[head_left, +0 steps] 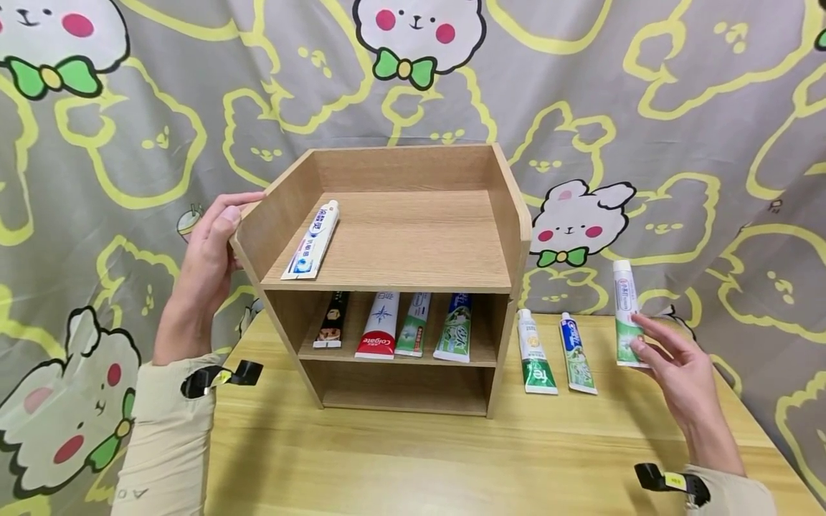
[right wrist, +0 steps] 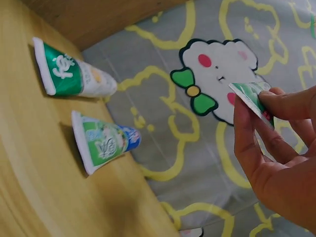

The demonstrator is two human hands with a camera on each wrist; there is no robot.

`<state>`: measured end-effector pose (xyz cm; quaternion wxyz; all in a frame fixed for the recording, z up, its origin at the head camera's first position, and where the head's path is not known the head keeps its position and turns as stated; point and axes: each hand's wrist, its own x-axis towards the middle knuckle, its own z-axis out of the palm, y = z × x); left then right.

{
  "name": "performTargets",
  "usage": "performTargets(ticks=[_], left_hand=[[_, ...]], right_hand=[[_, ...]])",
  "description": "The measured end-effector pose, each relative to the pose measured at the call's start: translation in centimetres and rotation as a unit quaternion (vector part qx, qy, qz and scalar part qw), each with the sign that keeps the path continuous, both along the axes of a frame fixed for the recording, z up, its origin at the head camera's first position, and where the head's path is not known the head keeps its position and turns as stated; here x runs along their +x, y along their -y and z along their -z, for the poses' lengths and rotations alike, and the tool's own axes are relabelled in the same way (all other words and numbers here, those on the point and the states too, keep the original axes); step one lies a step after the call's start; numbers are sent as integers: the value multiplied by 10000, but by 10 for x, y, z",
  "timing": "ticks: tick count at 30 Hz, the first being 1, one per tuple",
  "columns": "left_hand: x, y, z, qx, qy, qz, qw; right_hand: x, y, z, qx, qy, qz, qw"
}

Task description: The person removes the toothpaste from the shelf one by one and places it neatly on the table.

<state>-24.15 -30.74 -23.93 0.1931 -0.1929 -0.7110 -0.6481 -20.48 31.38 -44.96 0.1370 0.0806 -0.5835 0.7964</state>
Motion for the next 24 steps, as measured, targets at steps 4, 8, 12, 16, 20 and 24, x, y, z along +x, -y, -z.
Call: performTargets(ticks=[4, 8, 12, 16, 20, 24], left_hand=[[1, 1, 0, 25, 53, 8, 10000], [1, 0, 0, -7, 55, 2, 10000], [0, -1, -1, -25, 13, 18, 10000], [-1, -1, 0, -38, -24, 31, 10000], [-1, -1, 0, 8, -26, 17, 10000], [0, -1, -1, 60, 2, -3, 10000]], right_hand=[[-4, -2, 8, -7, 2, 3, 10000], [-5, -5, 13, -51, 128, 22, 9999], [-6, -8, 16, -132, 315, 27, 9994], [-7, -11, 21, -139, 524, 98, 9985], [-9, -13, 25, -89, 703, 182, 9973], [-10, -14, 30, -11, 832, 251, 9962]])
